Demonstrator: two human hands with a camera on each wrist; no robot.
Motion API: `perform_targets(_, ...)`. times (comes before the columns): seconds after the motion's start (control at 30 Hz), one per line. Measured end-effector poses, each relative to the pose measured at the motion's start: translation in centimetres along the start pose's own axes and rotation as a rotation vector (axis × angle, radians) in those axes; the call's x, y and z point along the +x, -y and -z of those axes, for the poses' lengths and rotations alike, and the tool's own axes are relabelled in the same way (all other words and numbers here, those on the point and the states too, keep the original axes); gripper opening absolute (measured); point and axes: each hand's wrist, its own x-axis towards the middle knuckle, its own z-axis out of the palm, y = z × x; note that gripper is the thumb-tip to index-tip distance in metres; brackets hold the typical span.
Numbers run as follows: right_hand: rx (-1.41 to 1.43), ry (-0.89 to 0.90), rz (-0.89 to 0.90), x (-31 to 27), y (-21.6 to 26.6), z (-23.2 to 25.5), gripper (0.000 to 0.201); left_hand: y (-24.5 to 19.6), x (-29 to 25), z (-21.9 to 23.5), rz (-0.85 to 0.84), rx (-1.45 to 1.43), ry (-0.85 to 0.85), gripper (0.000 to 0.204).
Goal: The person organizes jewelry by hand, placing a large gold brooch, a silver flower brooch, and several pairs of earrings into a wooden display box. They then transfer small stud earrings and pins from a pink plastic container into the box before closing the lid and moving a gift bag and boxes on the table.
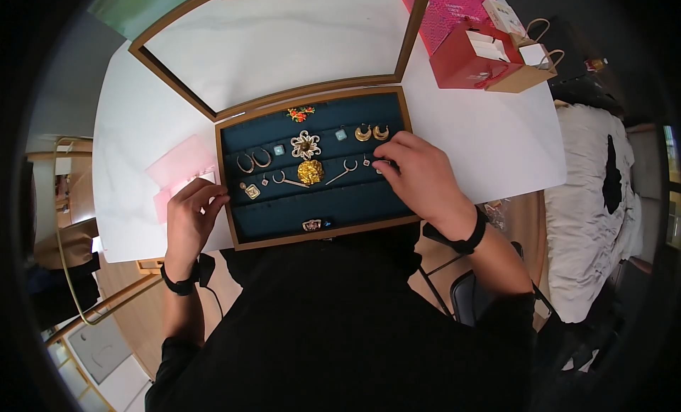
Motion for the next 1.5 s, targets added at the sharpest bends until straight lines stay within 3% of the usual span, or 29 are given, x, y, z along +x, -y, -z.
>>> perform_targets(0.33, -0.124, 0.167, 0.036, 1.8, 0.2, -0.6, 0.026, -0.3, -0.2, 0.1, 0.045, -0.028, -0.001, 0.012)
perform_targets(0.57, -0.165, 0.172, 0.073, 2.3, -0.2, -1.2, 0.025, -0.3, -0.2, 0.1, 0.022, -0.035, -0.006, 0.012)
perform_targets(1.07, -0.065, 0.11, -0.029, 1.0, 0.9, 0.3, 0.026, -0.5, 0.1, 0.0, -0.041, 0.019, 0.041, 0.013)
perform_targets(1.5, -0.175, 0.108, 0.095, 0.3, 0.1, -0.6, 0.021, -0.8, 0.0, -0.4, -0.066, 0.044, 0.03, 0.014)
